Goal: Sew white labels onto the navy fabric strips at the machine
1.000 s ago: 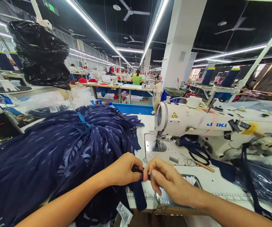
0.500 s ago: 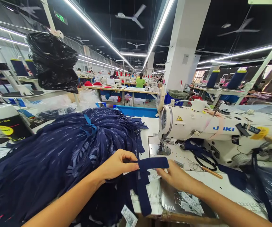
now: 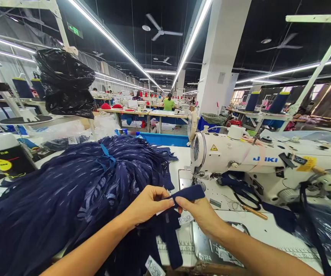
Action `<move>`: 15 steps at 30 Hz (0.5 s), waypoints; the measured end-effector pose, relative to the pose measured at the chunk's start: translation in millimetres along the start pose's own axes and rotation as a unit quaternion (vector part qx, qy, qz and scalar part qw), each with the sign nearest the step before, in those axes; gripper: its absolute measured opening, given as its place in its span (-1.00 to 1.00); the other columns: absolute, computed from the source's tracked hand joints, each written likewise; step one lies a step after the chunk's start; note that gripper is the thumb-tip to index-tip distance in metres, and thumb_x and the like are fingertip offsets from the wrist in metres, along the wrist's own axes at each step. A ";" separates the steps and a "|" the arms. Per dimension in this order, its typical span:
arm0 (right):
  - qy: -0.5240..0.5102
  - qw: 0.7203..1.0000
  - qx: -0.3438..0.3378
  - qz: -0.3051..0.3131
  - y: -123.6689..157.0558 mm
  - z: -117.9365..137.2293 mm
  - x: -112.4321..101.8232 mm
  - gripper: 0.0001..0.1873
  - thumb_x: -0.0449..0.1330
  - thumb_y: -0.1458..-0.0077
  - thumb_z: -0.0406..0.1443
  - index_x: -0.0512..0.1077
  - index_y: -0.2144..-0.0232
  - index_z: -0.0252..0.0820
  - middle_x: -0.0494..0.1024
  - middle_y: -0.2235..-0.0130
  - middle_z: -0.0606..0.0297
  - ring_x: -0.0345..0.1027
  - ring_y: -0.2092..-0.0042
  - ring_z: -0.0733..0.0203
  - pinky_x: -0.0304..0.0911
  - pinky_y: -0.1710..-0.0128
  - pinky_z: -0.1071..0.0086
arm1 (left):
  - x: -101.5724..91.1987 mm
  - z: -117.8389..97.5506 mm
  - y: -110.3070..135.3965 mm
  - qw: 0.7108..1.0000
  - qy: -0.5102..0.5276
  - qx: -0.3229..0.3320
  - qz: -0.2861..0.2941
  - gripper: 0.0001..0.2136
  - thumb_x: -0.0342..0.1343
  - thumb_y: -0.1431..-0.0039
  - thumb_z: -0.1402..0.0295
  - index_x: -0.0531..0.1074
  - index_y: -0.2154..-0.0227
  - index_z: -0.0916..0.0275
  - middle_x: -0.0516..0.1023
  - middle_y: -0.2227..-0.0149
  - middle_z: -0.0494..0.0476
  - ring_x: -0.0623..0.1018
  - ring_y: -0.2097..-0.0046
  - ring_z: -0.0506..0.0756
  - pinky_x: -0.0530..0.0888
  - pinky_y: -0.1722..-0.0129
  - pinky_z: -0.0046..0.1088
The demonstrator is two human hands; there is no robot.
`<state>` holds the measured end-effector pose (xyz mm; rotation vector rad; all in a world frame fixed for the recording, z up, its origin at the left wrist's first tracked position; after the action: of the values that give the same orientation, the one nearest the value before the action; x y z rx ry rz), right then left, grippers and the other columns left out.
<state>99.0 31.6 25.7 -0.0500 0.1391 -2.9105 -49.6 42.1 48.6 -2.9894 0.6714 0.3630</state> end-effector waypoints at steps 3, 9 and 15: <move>-0.002 1.000 -0.001 -0.026 -0.7 1.3 -1.0 -0.68 0.19 0.27 -0.09 0.24 0.72 -0.20 0.27 0.67 0.43 0.16 0.54 0.34 0.12 0.47 0.42 | -3.3 2.5 0.2 1.000 -0.011 -0.001 0.016 -0.74 0.15 0.18 0.19 0.39 0.63 0.35 0.25 0.64 -0.08 0.19 0.56 -0.10 0.11 0.56 -0.58; 0.023 0.998 0.007 -0.052 -1.1 2.3 -1.4 -0.66 0.19 0.28 -0.07 0.23 0.73 -0.20 0.29 0.66 0.40 0.21 0.52 0.31 0.17 0.43 0.39 | -8.0 5.9 -0.1 0.999 -0.031 -0.015 0.013 -0.76 0.15 0.19 0.22 0.39 0.63 0.35 0.30 0.62 -0.05 0.27 0.52 -0.06 0.20 0.50 -0.57; 0.110 0.992 -0.068 -0.002 3.8 -4.0 -9.9 -0.73 0.11 0.10 -0.10 0.33 0.53 -0.21 0.39 0.52 0.35 0.27 0.42 0.26 0.21 0.36 0.35 | -7.6 4.7 1.2 0.998 -0.064 0.021 0.011 -0.79 0.11 0.12 0.27 0.41 0.63 0.34 0.31 0.63 -0.05 0.27 0.52 -0.06 0.21 0.50 -0.58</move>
<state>109.3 30.6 21.1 0.2487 0.3743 -2.8988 -57.9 44.6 45.9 -2.8911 0.6898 0.5299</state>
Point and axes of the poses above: each hand's wrist, its own y-axis away from the middle knuckle, its own x-axis out of the palm, z = x × y, the point moved 1 cm from there along -y, towards the middle knuckle
